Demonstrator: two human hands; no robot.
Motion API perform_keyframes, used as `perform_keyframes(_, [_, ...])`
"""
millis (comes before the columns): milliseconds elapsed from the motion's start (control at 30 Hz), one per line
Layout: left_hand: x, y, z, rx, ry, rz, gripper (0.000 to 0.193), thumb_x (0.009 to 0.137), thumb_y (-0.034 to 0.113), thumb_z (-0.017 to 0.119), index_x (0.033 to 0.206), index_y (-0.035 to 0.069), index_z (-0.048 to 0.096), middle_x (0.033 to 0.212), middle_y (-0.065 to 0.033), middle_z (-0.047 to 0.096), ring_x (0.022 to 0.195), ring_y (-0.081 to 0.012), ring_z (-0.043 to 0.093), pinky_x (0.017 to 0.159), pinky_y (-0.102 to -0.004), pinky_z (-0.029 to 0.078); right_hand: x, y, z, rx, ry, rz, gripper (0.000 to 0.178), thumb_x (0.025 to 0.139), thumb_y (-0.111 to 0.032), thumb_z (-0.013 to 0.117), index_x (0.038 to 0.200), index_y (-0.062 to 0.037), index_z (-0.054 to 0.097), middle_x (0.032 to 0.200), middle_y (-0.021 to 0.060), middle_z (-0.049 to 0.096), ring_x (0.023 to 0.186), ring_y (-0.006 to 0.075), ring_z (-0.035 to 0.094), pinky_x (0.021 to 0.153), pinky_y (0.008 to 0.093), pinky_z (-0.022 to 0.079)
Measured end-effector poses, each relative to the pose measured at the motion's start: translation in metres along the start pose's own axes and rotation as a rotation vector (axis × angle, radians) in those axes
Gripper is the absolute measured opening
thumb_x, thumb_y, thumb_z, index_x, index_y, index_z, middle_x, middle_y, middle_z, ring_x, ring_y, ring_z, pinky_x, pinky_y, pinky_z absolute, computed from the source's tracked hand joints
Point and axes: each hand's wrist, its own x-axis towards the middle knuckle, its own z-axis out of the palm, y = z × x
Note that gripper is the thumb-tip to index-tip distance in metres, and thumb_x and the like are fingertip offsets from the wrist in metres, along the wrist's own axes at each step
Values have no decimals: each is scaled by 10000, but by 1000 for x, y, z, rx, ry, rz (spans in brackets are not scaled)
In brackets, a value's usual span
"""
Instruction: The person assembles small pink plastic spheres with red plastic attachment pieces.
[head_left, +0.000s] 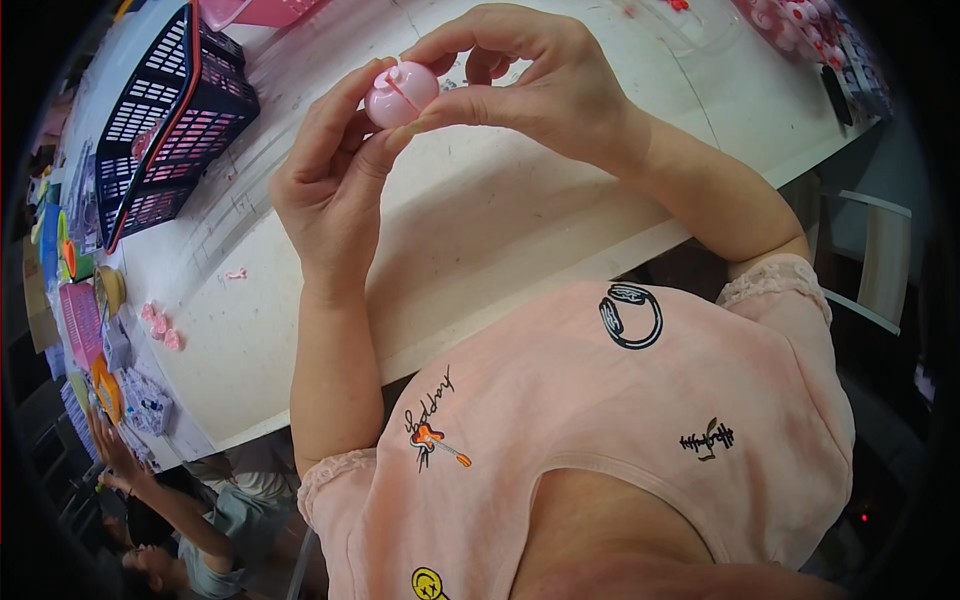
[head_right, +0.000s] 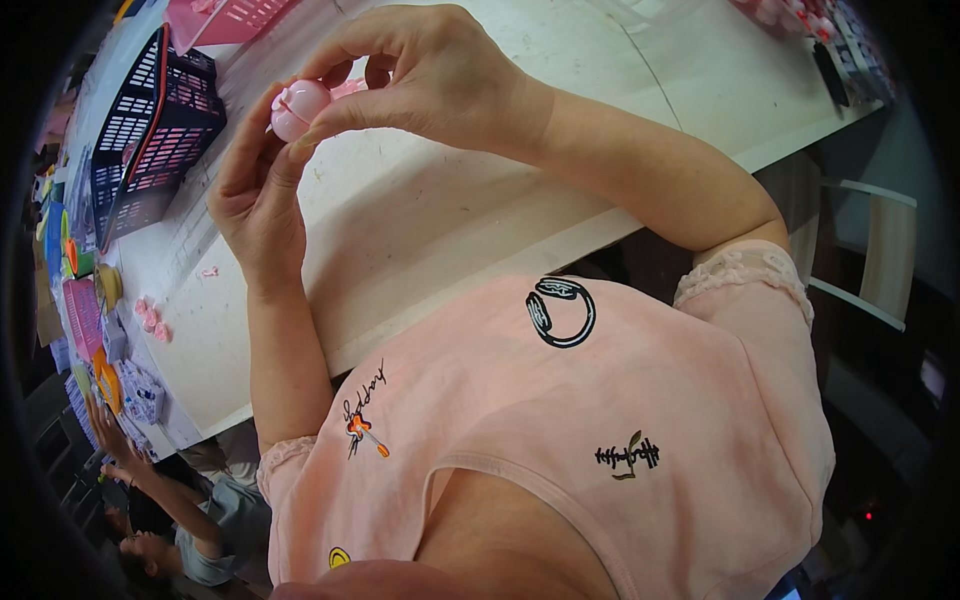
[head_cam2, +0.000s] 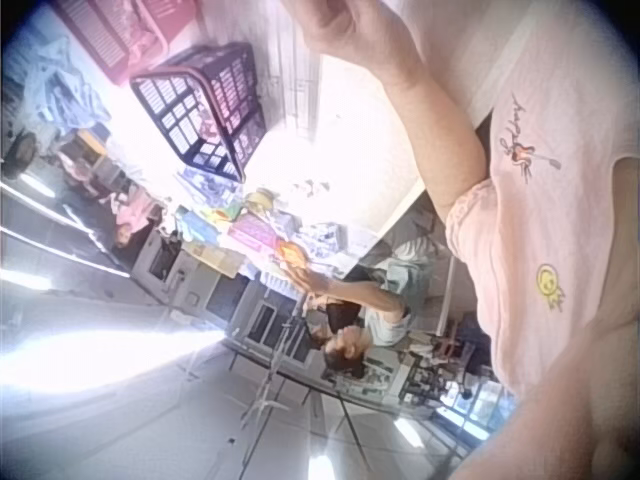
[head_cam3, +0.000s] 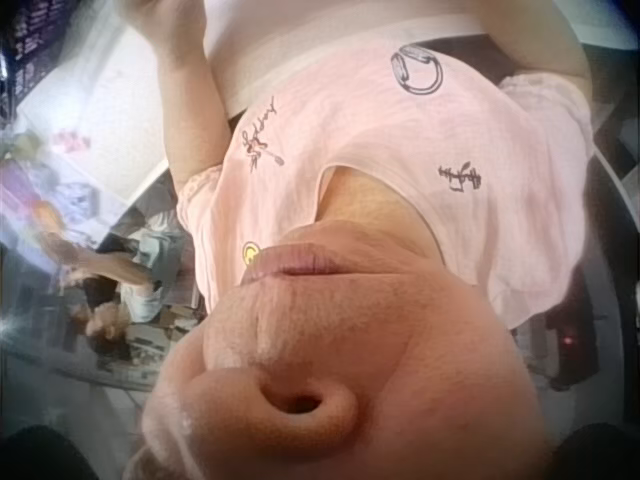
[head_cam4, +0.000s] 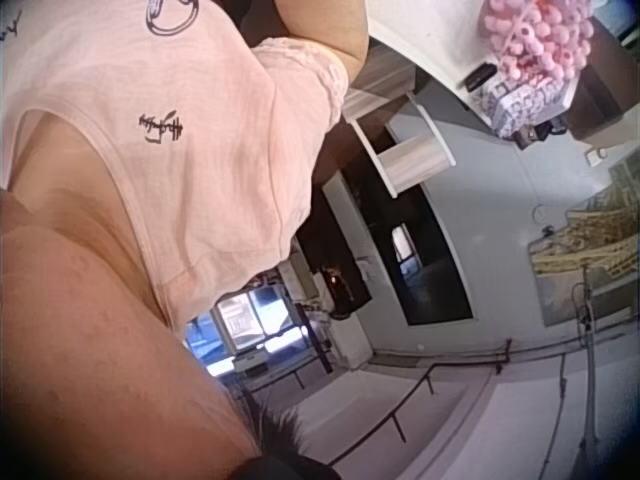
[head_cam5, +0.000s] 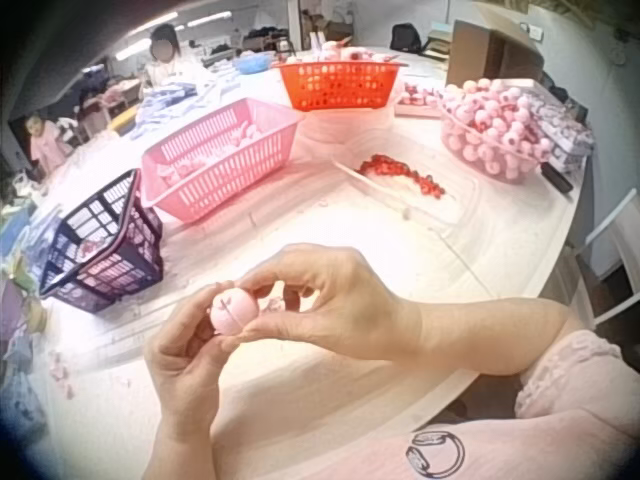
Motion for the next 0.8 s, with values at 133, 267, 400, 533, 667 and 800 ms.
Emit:
perform_keyframes(133, [0, -1, 2, -13, -7, 30, 376, 754, -78, 599, 1122, -36, 533, 1082, -96, 562, 908, -142, 574, 752, -223, 491, -1, 1, -2, 118, -29, 134, 277, 702, -93, 728, 958, -38, 635, 854, 30, 617, 669, 54, 512, 546, 186, 409])
perform_keyframes(267, [-1, -1, 1, -9, 3, 22, 376, 741, -87, 606, 1108, -40, 542, 1080, -105, 562, 909, -154, 576, 780, -240, 500, -1, 2, -2, 124, -36, 121, 272, 707, -86, 721, 964, -40, 644, 850, 33, 621, 667, 60, 509, 552, 188, 409])
perform_keyframes(400, [-1, -2, 0, -9, 8, 65, 380, 722, -95, 620, 1093, -41, 556, 1078, -115, 565, 900, -154, 577, 766, -237, 507, 1, -1, -4, -18, -74, 31, 286, 708, -89, 720, 978, -40, 640, 835, 43, 621, 664, 74, 515, 552, 199, 414])
perform_keyframes(533, [0, -3, -1, -38, 8, 13, 388, 714, -95, 627, 1091, -40, 558, 1078, -120, 565, 887, -156, 578, 759, -238, 511, 0, 2, -5, -5, -70, -13, 298, 711, -93, 719, 994, -47, 638, 817, 49, 617, 664, 85, 521, 554, 205, 420])
perform_keyframes(667, [-1, -2, -2, -49, 22, 24, 389, 709, -93, 633, 1087, -37, 561, 1078, -118, 566, 878, -161, 579, 759, -243, 514, -1, -3, -1, 32, -58, 87, 309, 713, -87, 717, 1009, -48, 636, 827, 46, 620, 658, 76, 523, 557, 196, 421])
perform_keyframes(800, [0, -3, 0, -51, 29, 62, 385, 706, -93, 635, 1080, -33, 566, 1073, -113, 569, 880, -162, 581, 758, -243, 514, 0, -1, 0, 148, -72, 227, 318, 715, -76, 714, 1019, -38, 630, 845, 43, 624, 679, 67, 539, 572, 185, 427])
